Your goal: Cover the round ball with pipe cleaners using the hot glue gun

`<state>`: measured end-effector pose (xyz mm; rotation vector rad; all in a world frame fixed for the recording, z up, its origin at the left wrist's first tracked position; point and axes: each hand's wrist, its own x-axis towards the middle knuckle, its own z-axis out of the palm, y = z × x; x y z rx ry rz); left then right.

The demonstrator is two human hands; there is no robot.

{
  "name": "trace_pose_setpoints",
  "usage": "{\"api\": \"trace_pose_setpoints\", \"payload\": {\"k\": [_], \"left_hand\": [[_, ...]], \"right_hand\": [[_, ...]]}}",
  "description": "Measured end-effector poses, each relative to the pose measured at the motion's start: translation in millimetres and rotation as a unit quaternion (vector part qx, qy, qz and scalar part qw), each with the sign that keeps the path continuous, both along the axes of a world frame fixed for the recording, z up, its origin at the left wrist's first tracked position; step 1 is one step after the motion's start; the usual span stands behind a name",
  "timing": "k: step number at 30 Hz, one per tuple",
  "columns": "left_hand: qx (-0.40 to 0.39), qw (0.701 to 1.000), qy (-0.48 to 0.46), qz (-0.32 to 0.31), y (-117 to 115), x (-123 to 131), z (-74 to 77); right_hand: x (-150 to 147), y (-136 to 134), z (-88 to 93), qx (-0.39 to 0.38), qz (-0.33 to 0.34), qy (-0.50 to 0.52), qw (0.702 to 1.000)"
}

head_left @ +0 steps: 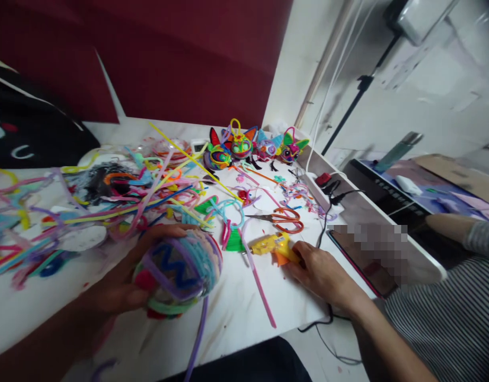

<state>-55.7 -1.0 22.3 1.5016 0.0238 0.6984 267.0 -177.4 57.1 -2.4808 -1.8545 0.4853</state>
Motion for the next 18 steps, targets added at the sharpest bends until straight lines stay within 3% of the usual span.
{"api": "trace_pose_setpoints", "payload": {"k": [5,10,18], "left_hand": [[-0.054,0.998,-0.014,-0.011,-9,2,10.1],[-0.076,0.997,-0.012,-0.012,-11,2,11.6],[-0.098,0.995,-0.002,0.002,-10,-2,4.0]], "right_hand": [[19,-20,-4.7,0.044,-0.026,0.120,0.991],[40,-40,0.3,0.153,-0.047,0.176,0.971],[31,-33,15.9,0.298,-0.099,0.187,0.931]]}}
